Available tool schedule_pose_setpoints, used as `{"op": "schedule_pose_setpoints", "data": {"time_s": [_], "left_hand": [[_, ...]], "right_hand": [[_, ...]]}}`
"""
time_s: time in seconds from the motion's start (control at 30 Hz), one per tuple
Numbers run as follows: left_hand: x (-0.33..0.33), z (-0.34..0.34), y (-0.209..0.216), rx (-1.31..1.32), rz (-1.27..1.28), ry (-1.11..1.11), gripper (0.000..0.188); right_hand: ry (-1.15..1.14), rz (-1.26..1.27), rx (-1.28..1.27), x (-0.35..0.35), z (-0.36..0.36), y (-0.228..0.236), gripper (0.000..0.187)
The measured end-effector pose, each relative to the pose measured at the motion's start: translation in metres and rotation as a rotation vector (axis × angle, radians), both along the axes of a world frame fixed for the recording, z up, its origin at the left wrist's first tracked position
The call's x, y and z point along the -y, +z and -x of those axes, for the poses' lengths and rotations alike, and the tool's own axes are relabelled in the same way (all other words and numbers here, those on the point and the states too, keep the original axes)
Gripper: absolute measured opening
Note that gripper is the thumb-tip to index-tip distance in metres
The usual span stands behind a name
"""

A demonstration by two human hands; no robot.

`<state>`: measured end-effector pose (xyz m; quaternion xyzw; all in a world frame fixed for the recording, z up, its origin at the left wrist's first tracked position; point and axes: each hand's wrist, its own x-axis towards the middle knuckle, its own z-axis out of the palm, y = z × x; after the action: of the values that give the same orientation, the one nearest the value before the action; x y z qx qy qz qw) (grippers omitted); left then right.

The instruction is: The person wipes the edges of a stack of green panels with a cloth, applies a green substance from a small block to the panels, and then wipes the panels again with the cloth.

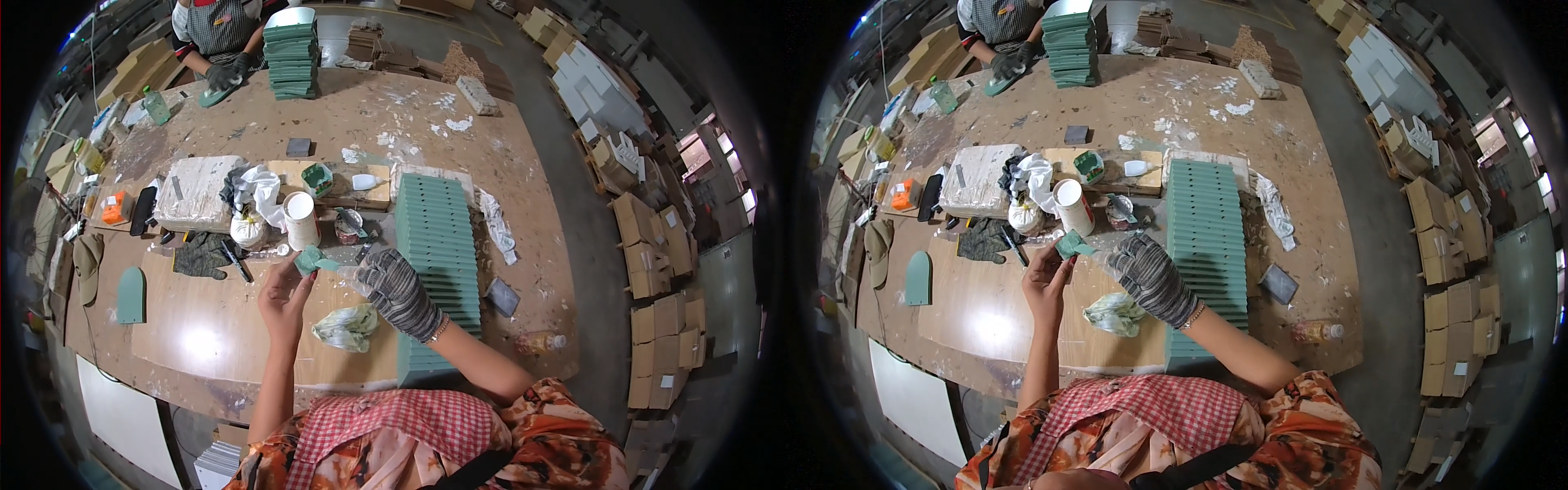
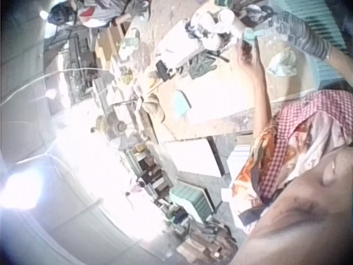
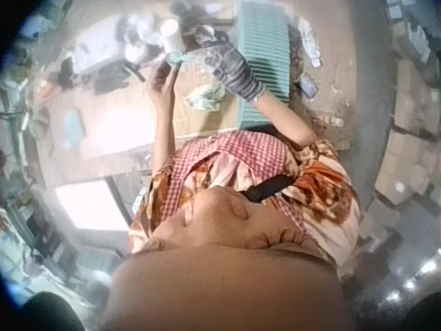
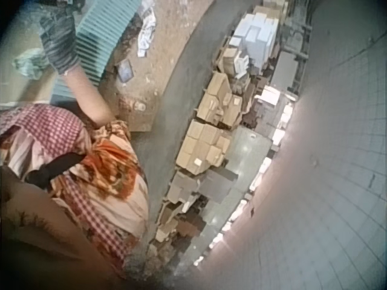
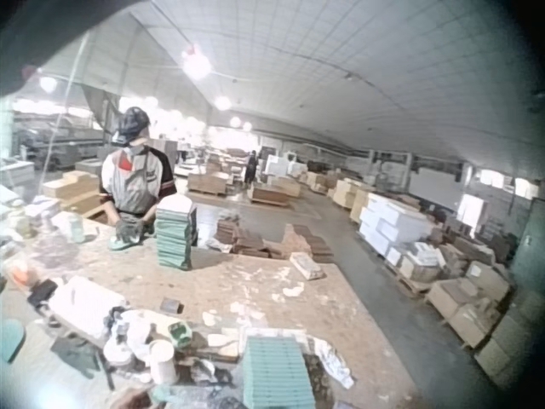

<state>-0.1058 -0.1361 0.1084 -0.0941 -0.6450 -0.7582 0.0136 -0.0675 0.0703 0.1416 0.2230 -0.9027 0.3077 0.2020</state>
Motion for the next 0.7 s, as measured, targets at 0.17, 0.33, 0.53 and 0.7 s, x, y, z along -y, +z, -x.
{"op": "schedule_pose_setpoints", "data": {"time_s": [0.17, 0.33, 0.53, 0.7], "left_hand": [[-0.006, -0.003, 0.007, -0.071, -0.018, -0.040, 0.037], [-0.002, -0.002, 0.003, 0.079, -0.064, -0.045, 0.038], [-0.002, -0.006, -0.004, -0.085, 0.027, -0.066, 0.038], [-0.002, -0.002, -0.003, 0.001, 0.018, -0.080, 0.041]], "right_hand": [[-0.043, 0.156, -0.116, 0.001, -0.003, 0.000, 0.021], [-0.043, 0.037, -0.035, -0.007, -0.019, -0.007, 0.017], [-0.099, 0.145, -0.117, -0.001, -0.028, -0.010, 0.018], [-0.128, 0.205, -0.003, -0.012, -0.040, -0.037, 0.027]]}}
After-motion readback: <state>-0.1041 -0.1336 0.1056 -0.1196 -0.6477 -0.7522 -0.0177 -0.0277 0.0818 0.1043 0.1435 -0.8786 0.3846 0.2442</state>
